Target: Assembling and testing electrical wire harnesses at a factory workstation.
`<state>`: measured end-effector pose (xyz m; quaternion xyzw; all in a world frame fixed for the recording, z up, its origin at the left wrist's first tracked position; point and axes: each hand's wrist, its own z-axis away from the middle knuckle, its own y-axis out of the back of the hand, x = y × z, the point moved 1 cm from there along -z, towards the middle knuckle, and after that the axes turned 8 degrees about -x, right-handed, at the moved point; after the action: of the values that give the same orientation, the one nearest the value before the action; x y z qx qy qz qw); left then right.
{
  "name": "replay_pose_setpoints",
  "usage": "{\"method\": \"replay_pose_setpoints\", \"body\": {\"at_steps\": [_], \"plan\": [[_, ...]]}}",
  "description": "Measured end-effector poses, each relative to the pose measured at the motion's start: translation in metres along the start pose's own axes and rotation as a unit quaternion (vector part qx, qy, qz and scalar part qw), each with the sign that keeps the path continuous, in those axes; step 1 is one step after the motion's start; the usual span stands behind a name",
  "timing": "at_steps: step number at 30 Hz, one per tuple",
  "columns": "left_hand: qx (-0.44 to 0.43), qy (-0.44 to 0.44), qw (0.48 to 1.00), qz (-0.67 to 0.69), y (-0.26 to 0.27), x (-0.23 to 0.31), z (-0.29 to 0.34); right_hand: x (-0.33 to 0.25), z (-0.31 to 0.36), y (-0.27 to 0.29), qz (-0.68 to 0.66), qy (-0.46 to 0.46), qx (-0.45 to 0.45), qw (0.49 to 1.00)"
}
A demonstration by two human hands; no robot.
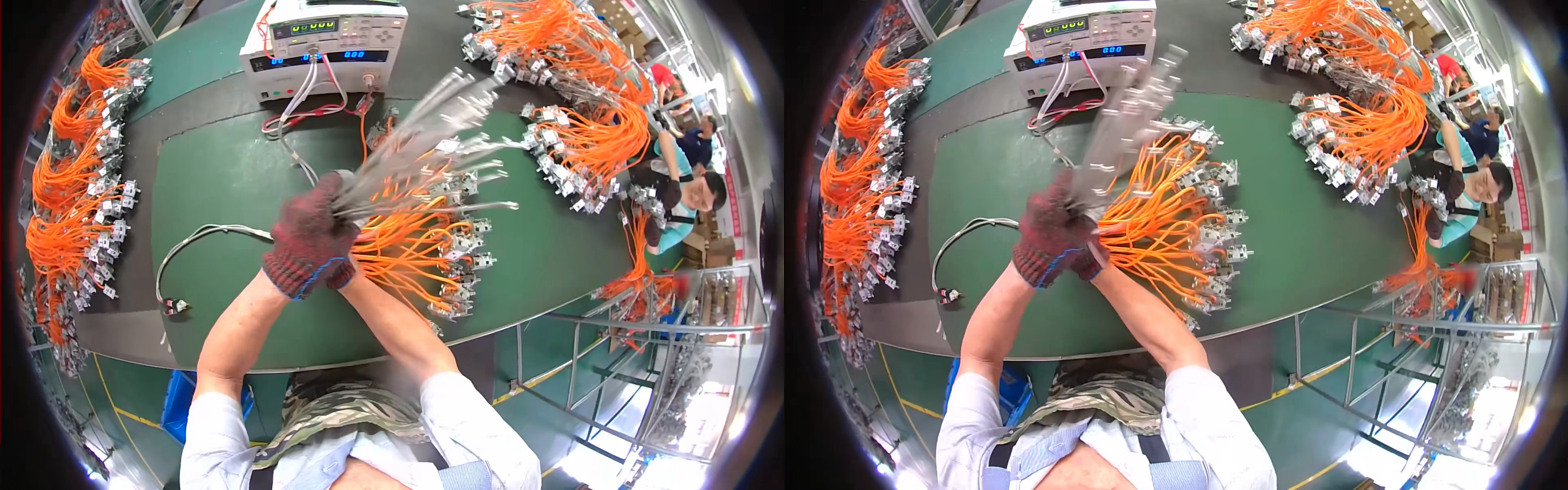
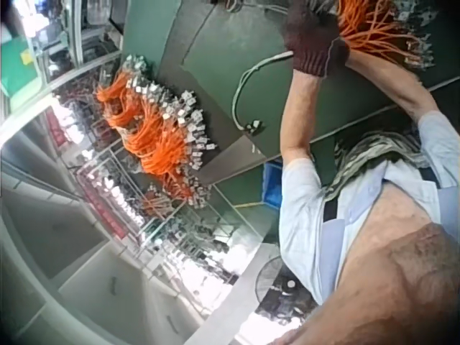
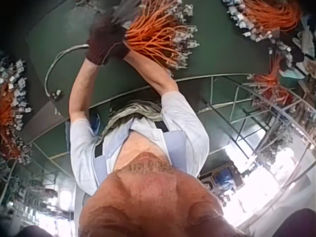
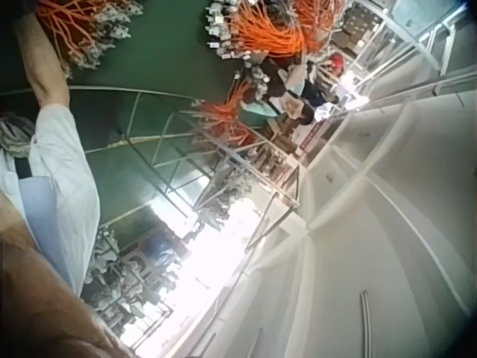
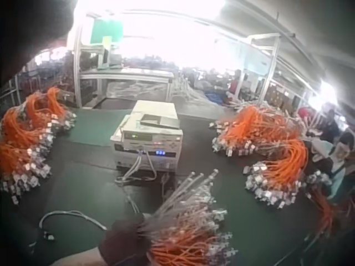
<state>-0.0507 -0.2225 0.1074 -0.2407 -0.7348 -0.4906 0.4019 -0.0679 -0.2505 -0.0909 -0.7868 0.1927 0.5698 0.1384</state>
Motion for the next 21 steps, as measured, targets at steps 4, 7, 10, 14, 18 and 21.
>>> {"method": "replay_pose_setpoints", "body": {"at_steps": [4,7,10,14,18,21], "plan": [[-0.084,0.005,0.977,-0.197,-0.032,0.007,-0.049,0.011,-0.004,0.004,0.005,0.036,0.069,0.997],[-0.104,0.03,0.963,-0.248,-0.041,-0.035,-0.077,0.039,-0.013,-0.014,-0.014,0.061,0.099,0.993],[-0.043,0.03,0.983,-0.176,-0.04,-0.03,-0.077,0.046,-0.014,0.01,-0.005,0.09,0.141,0.986],[0.047,0.042,0.994,-0.086,-0.011,-0.015,-0.039,0.023,-0.017,0.022,0.026,0.077,0.127,0.989],[0.166,-0.153,0.969,-0.095,0.024,-0.044,0.027,-0.152,0.044,-0.001,0.206,-0.1,0.099,0.968],[0.067,-0.146,0.977,-0.138,0.017,-0.025,0.107,-0.189,0.168,0.061,0.298,-0.037,-0.01,0.954]]}}
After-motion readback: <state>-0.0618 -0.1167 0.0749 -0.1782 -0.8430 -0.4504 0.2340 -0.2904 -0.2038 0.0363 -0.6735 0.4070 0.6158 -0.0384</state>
